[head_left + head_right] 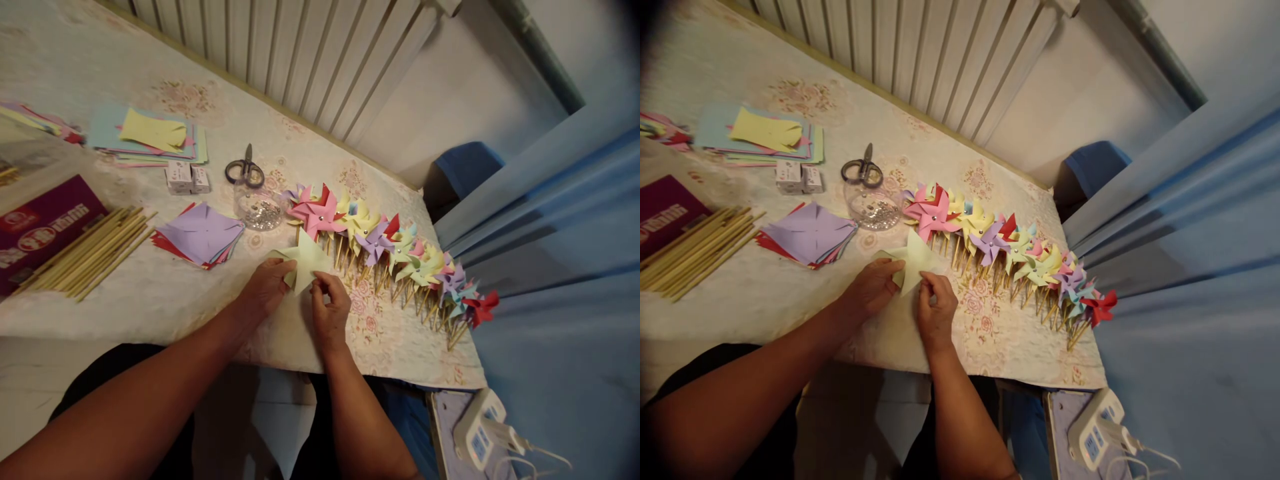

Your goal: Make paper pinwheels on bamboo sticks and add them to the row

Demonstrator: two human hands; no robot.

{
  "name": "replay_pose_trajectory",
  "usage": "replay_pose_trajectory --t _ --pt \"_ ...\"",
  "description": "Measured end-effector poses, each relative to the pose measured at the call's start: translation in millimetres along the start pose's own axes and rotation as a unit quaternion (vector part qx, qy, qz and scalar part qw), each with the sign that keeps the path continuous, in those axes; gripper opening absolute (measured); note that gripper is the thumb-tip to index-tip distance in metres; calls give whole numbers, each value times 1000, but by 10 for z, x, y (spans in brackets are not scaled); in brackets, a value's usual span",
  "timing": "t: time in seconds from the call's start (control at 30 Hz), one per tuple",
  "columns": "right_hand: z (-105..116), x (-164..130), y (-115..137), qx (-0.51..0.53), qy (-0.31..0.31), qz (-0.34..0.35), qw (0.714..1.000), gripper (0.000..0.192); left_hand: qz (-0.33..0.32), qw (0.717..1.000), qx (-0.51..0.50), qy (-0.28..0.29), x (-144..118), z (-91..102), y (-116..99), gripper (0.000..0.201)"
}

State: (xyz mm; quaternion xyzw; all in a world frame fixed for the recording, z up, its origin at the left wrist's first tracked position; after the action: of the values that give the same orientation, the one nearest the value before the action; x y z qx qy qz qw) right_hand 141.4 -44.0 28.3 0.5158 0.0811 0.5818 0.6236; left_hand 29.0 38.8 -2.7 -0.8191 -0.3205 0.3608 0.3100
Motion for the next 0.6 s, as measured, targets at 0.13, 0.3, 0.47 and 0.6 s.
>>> replay_pose_trajectory --t 0.13,0.3,0.47,0.6 --pt "-20 22 64 5 21 12 1000 23 -7 1000 -12 12 18 8 31 13" --pt "-53 -2 -6 40 29 -40 998 13 -17 1000 -8 16 47 20 89 13" --pt "-106 -27 -90 105 3 -142 984 14 -15 1000 1 8 27 -21 81 16" --pt "-135 -25 -98 141 -20 -198 970 19 -9 1000 -2 21 5 -74 89 15"
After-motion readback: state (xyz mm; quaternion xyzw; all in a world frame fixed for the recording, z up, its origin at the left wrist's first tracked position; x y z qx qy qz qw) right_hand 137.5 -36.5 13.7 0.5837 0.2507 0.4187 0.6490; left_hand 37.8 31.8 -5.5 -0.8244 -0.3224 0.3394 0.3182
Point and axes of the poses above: each hand's wrist, its own x-axis towards the middle knuckle, its own z-axis out of the back of the hand, y = z × x, the point moved 6 cm from there along x, towards the middle knuckle, and after that the axes turned 6 degrees about z, right-handed, at the moved point
